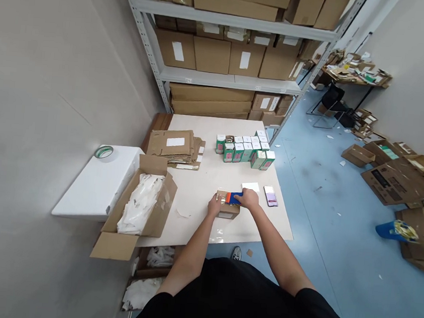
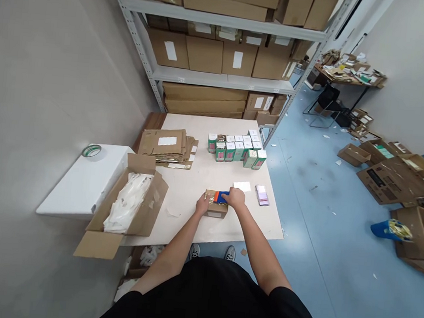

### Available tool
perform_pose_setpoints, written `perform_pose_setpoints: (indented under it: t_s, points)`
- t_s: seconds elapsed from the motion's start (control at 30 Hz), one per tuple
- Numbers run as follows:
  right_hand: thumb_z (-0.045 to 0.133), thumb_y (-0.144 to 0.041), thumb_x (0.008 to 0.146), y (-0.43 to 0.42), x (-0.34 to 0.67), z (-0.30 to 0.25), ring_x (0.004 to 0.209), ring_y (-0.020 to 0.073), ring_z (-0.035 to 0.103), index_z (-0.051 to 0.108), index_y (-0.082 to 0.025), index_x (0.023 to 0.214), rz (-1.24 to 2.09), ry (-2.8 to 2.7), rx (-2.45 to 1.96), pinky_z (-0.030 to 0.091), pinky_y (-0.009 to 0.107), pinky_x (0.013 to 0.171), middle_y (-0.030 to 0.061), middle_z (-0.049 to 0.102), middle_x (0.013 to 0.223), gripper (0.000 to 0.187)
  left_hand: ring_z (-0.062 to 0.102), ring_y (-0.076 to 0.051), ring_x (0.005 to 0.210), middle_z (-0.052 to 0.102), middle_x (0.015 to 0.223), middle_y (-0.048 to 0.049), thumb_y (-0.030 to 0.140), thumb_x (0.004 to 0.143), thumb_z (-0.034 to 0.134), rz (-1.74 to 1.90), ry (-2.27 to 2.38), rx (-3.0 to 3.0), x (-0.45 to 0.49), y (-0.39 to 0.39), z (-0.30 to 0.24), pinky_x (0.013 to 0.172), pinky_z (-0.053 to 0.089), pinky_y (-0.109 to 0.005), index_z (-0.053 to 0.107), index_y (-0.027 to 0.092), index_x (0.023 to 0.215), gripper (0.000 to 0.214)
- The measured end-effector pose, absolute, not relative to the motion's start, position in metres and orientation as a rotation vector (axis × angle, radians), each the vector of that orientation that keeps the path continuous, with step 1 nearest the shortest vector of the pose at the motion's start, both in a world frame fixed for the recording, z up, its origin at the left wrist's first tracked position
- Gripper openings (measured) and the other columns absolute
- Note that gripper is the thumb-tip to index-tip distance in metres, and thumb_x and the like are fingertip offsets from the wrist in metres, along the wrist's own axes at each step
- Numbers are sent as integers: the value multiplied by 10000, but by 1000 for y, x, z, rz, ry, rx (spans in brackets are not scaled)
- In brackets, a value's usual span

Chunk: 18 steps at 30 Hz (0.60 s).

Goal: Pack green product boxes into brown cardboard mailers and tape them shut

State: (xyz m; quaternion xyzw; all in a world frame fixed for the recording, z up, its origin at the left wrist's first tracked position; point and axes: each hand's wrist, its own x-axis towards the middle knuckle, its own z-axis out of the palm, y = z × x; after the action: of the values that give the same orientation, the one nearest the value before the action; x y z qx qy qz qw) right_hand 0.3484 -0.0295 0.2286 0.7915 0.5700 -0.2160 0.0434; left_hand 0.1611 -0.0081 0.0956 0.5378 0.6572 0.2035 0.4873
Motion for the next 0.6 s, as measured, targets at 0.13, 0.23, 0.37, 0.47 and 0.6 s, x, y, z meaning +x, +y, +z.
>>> perform_pose_setpoints:
  t_s: [0.13, 0.23, 0.37, 0.47, 0.6]
  points:
    - [675, -647, 885, -36, 378, 237, 992, 275, 716, 727, -174, 1082, -691, 1778, 2357, 474, 277, 718, 158, 757, 1104, 514, 656, -287, 1235, 704, 1346, -130, 586, 1044, 334, 445, 1637, 1328, 188, -17, 96, 1003, 495, -360, 566, 201, 1454, 609]
    - [695, -659, 868, -38, 390, 241, 927, 260, 721, 729, -191, 1078, -757, 1813, 2317, 461, 269, 689, 134, 767, 1059, 514, 653, -279, 1246, 701, 1352, -126, 595, 1047, 300, 404, 1670, 1363, 192, -16, 98, 1003, 497, -356, 522, 206, 1495, 633]
    - [689, -669, 872, -50, 410, 237, 944, 266, 716, 723, -195, 1112, -782, 1818, 2344, 459, 276, 713, 136, 762, 1074, 532, 648, -280, 1254, 695, 1366, -114, 621, 1040, 286, 385, 1688, 1395, 189, -15, 100, 1022, 487, -357, 547, 229, 1471, 639]
    - [697, -670, 867, -68, 441, 229, 995, 269, 705, 717, -195, 1089, -768, 1784, 2389, 450, 271, 726, 138, 757, 1092, 525, 633, -304, 1274, 684, 1382, -120, 654, 1025, 301, 357, 1698, 1390, 186, -17, 100, 1044, 476, -381, 543, 238, 1481, 663]
    - [685, -637, 886, -95, 486, 218, 968, 268, 704, 700, -193, 1049, -761, 1679, 2433, 423, 264, 680, 128, 755, 1061, 472, 615, -314, 1301, 671, 1403, -114, 699, 1006, 306, 352, 1679, 1379, 182, -19, 97, 1072, 463, -404, 525, 260, 1504, 700]
